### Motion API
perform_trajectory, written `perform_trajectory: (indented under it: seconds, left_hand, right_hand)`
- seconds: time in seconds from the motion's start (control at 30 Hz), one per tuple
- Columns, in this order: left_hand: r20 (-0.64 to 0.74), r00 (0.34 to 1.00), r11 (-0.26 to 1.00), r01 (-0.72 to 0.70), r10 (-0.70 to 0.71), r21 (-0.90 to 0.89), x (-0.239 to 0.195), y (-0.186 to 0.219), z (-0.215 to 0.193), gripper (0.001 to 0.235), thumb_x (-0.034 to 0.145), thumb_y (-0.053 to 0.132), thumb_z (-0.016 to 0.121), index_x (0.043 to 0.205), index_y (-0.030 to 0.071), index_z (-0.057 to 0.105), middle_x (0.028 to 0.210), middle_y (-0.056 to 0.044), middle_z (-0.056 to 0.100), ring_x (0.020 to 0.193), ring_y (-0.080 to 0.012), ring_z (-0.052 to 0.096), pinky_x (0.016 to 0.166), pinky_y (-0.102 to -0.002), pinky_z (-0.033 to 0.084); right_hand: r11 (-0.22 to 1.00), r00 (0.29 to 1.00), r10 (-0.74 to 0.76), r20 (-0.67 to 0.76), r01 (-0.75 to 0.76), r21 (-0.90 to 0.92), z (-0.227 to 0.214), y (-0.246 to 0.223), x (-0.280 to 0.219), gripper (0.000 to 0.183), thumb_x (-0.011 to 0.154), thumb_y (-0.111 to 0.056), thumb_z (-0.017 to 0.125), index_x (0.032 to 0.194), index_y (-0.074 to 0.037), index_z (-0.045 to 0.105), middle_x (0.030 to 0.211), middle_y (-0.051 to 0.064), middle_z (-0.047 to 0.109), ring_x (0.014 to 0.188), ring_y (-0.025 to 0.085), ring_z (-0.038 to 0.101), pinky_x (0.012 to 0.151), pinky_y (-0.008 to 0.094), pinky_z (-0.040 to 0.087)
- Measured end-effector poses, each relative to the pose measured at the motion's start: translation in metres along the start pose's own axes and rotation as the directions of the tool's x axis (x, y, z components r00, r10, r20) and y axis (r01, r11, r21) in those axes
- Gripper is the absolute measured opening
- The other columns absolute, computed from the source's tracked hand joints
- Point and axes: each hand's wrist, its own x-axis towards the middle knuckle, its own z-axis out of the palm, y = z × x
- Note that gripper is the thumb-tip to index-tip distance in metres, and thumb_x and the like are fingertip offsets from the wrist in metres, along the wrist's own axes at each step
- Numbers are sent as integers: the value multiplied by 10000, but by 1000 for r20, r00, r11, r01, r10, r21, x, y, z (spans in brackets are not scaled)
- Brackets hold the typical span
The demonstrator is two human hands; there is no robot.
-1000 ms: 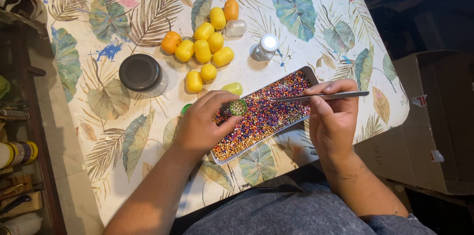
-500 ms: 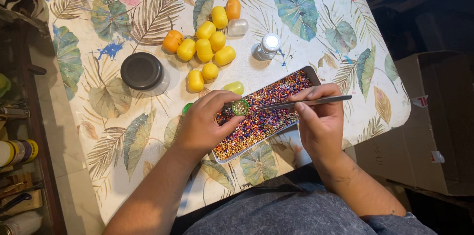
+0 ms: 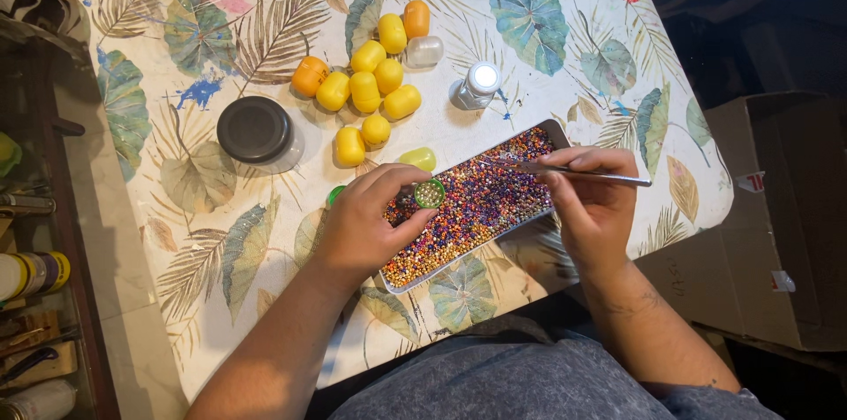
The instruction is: The person uses tweezers to pick colorful sprinkles from a tray and places them onto a small green spherical object. After filling the surface, they close the object with a matching green cap and set it aside.
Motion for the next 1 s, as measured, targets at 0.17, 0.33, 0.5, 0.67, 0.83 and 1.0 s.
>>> perform_trajectory:
  seconds: [0.17, 0.33, 0.5, 0.67, 0.83, 1.0]
  left_hand:
    - [-9, 1000, 1000, 2, -2, 9, -1, -1, 1, 447, 894, 108, 857, 1323, 129, 735, 1168, -129, 786, 991, -370, 788, 899, -517, 612]
    - [7, 1000, 1000, 7, -7, 16, 1, -1, 1, 443, 898, 130, 857, 1325, 136, 739, 1174, -131, 788, 990, -370, 792, 899, -526, 616]
    - [12, 1000, 1000, 8, -8, 18, 0, -3, 0, 458, 896, 123, 858, 1337, 134, 734, 1132, -135, 786, 970, -367, 790, 881, -515, 617]
    - [14, 1000, 1000, 2, -2, 21, 1, -2, -1, 456, 892, 112, 859, 1331, 126, 736, 1133, -138, 785, 973, -364, 790, 877, -515, 618]
    - [7, 1000, 1000, -5, 5, 10, 0, -4, 0, 449, 890, 99, 863, 1321, 110, 737, 1137, -153, 783, 972, -370, 789, 872, -522, 618]
    - [-8, 1000, 1000, 2, -2, 9, 0, -5, 3, 460, 884, 105, 868, 1326, 113, 740, 1125, -149, 780, 965, -366, 784, 867, -521, 613]
  right_hand:
    - [994, 997, 70, -16, -71, -78, -25, 12, 9, 354, 1053, -11, 736, 1232, -61, 434, 1123, 213, 750, 979, 207, 779, 881, 305, 644]
    - [990, 992, 63, -106, -76, -122, -41, 31, 9, 338, 1090, -62, 730, 1240, -91, 429, 1094, 170, 765, 903, 126, 737, 863, 265, 620]
    - [988, 995, -14, -99, -1, -152, -45, 39, 7, 342, 1091, -31, 713, 1234, -90, 407, 1111, 179, 739, 1039, 199, 755, 1053, 376, 600]
    - [979, 995, -86, -56, 74, -190, -49, 49, 5, 348, 1081, -25, 722, 1220, -78, 407, 1120, 173, 731, 1138, 243, 747, 1177, 440, 541]
    - [982, 994, -106, -19, 102, -159, -45, 52, 0, 367, 1043, 38, 731, 1205, -46, 412, 1079, 206, 728, 1147, 314, 763, 1187, 498, 537]
    - [967, 990, -133, 51, 141, -213, -46, 53, -2, 379, 1018, 70, 727, 1192, -27, 404, 1064, 204, 721, 1105, 339, 776, 1191, 538, 518]
